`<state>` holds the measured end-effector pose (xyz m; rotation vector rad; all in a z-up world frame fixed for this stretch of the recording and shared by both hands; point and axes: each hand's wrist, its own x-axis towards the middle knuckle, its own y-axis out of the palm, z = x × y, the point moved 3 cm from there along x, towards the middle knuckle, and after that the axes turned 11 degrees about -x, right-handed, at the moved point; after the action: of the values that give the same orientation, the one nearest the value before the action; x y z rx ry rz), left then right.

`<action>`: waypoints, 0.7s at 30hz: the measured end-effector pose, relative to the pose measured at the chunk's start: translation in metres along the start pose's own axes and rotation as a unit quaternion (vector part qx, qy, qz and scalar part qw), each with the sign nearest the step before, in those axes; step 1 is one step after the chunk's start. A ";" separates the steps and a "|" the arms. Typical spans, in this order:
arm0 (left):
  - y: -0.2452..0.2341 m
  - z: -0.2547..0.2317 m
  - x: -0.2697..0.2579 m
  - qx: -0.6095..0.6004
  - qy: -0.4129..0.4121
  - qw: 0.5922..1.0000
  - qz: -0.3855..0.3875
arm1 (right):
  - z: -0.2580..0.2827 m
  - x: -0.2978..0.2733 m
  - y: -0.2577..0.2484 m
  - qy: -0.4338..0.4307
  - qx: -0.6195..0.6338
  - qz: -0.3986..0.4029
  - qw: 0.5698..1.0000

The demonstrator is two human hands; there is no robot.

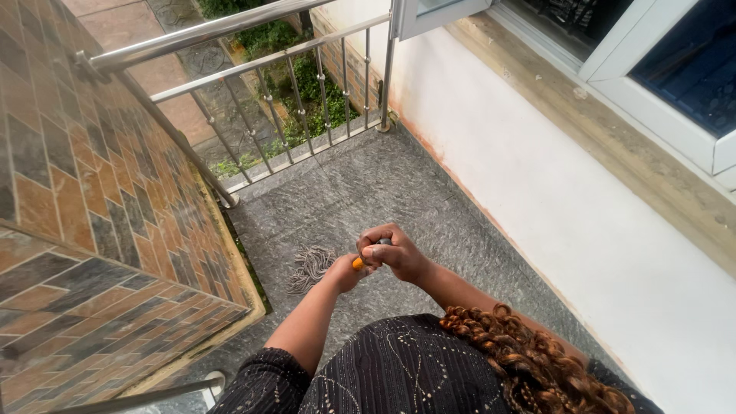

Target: The person mops the granite steps and the tiled landing area by hand using a mop, dipping it into a blue bucket of water.

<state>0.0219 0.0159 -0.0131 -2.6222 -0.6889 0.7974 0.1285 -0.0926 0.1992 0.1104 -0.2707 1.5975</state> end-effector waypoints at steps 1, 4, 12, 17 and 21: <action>-0.004 0.004 -0.001 -0.012 0.004 1.000 0.010 | 0.001 0.004 0.006 0.001 0.000 -0.002 1.000; -0.012 0.009 -0.004 -0.011 0.021 1.000 0.004 | 0.003 0.013 0.018 0.023 -0.003 -0.014 1.000; -0.023 0.028 -0.006 -0.022 0.059 0.998 0.011 | 0.002 0.014 0.044 0.034 0.007 -0.072 0.997; -0.022 0.041 -0.012 -0.016 0.079 0.997 -0.009 | -0.001 0.011 0.059 0.035 0.006 -0.094 0.995; -0.028 0.044 -0.019 -0.025 0.084 0.996 -0.013 | 0.002 0.012 0.072 0.033 0.019 -0.090 0.995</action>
<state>-0.0280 0.0361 -0.0276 -2.6801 -0.7029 0.5508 0.0562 -0.0827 0.1961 0.1073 -0.1742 1.4249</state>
